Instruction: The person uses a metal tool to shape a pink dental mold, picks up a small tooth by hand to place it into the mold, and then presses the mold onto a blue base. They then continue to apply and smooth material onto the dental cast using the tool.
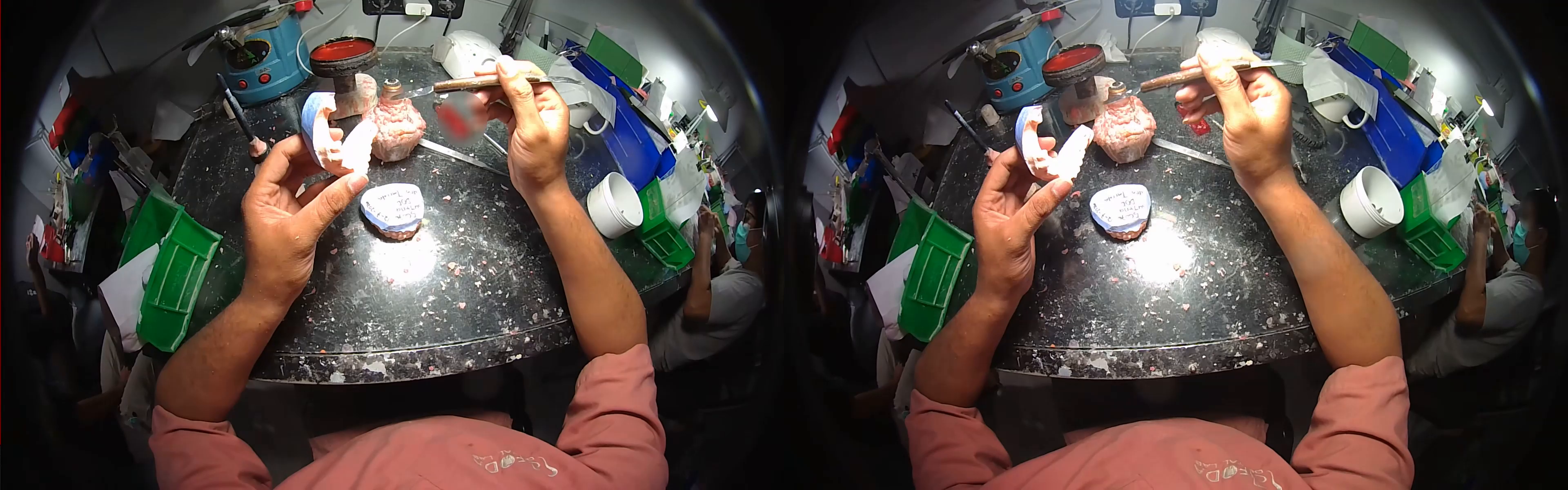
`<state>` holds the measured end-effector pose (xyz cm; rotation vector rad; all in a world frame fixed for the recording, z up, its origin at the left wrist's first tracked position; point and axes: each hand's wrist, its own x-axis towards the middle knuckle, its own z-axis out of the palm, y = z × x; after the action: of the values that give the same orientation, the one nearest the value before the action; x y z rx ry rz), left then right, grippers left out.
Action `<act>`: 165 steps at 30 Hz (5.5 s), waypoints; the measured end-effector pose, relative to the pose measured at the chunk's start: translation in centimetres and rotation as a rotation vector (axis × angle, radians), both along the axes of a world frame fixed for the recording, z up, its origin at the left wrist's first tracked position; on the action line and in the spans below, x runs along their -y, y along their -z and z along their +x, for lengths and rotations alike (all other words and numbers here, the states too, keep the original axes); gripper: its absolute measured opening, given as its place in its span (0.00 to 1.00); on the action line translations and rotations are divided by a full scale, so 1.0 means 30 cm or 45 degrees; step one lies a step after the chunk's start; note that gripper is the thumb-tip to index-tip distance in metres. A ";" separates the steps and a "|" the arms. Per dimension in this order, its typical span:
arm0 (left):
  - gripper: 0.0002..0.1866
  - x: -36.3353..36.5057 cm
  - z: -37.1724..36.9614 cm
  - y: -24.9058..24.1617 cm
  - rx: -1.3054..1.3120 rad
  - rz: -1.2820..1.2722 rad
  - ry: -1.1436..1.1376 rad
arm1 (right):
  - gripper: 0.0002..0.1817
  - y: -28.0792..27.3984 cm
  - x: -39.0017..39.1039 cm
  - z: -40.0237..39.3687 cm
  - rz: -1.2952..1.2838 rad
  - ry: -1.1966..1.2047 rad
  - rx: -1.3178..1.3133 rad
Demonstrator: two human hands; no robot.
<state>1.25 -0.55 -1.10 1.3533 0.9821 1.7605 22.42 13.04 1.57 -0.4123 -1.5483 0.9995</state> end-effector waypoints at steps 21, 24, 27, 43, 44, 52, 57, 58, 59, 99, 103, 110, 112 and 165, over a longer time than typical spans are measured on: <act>0.18 0.005 0.003 -0.009 -0.048 0.034 0.019 | 0.09 -0.012 0.074 -0.030 0.125 -0.096 0.072; 0.20 0.010 -0.001 -0.007 -0.052 0.014 0.034 | 0.12 -0.016 0.084 -0.035 0.159 -0.076 0.110; 0.21 0.011 -0.001 -0.006 -0.052 -0.011 0.044 | 0.12 -0.016 0.085 -0.038 0.163 -0.038 0.105; 0.21 0.013 0.001 -0.011 -0.041 -0.016 0.047 | 0.09 -0.014 0.081 -0.031 0.107 -0.155 0.031; 0.21 0.012 0.000 -0.009 -0.041 -0.016 0.047 | 0.09 -0.015 0.079 -0.029 0.106 -0.151 0.048; 0.21 0.011 0.001 -0.008 -0.062 0.008 0.041 | 0.08 -0.011 0.083 -0.033 0.171 -0.096 0.039; 0.19 0.009 -0.006 -0.006 -0.061 0.005 0.045 | 0.08 -0.006 0.080 -0.031 0.227 -0.060 0.007; 0.19 0.008 -0.007 -0.005 -0.080 0.015 0.041 | 0.08 -0.007 0.078 -0.029 0.227 -0.060 0.007; 0.19 0.008 -0.006 -0.005 -0.079 0.014 0.041 | 0.08 -0.009 0.075 -0.027 0.233 -0.062 0.006; 0.11 0.008 -0.024 -0.018 0.477 -0.103 0.241 | 0.14 -0.014 0.055 -0.043 0.322 0.223 0.040; 0.12 0.005 -0.038 -0.013 0.539 -0.125 0.238 | 0.14 -0.009 0.049 -0.044 0.304 0.221 0.044; 0.12 0.005 -0.039 -0.016 0.539 -0.135 0.217 | 0.12 -0.001 0.045 -0.042 0.264 0.174 0.091; 0.12 0.006 -0.036 -0.021 0.541 -0.131 0.215 | 0.11 0.001 0.054 -0.056 0.208 0.135 0.038; 0.26 0.099 0.000 -0.050 -0.293 0.426 -0.022 | 0.33 0.067 0.374 -0.143 0.750 -0.228 0.149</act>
<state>1.24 -3.51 0.41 1.7938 0.8436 1.8717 18.14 1.82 -0.45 0.0845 -1.9197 0.6123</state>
